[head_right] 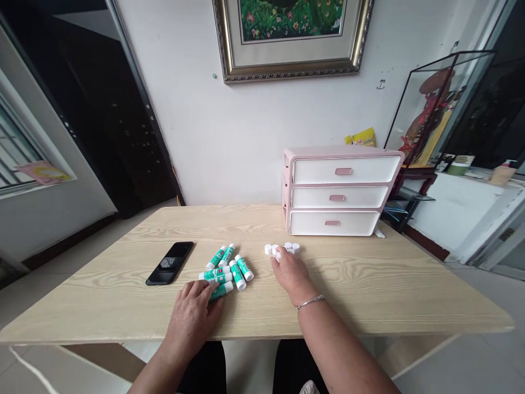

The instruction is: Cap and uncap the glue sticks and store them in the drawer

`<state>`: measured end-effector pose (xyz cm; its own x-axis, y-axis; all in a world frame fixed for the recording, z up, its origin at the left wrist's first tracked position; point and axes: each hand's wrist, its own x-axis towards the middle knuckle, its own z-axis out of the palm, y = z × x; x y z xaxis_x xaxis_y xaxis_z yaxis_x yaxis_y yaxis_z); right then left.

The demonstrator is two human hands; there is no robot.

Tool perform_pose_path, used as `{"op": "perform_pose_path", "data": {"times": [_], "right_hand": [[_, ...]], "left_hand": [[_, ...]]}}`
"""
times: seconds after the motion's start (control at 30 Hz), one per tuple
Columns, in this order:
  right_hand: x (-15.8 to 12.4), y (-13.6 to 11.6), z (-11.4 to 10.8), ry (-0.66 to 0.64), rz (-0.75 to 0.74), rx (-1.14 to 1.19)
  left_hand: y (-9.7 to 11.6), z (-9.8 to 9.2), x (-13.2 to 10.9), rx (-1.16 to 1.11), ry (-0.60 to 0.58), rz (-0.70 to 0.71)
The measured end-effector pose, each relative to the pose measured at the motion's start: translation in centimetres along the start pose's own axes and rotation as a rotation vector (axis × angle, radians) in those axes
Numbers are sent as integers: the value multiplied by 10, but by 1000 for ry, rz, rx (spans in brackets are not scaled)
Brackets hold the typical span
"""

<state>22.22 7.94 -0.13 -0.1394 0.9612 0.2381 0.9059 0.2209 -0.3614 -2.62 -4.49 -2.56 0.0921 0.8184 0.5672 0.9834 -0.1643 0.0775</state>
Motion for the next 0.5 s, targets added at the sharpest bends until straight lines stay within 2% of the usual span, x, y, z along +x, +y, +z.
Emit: {"op": "perform_pose_path", "data": {"times": [0.3, 0.5], "right_hand": [[1, 7, 7, 14, 40, -30], [1, 5, 6, 33, 64, -69]], "left_hand": [[-1, 12, -6, -49, -19, 29], [5, 8, -5, -91, -60, -2]]}}
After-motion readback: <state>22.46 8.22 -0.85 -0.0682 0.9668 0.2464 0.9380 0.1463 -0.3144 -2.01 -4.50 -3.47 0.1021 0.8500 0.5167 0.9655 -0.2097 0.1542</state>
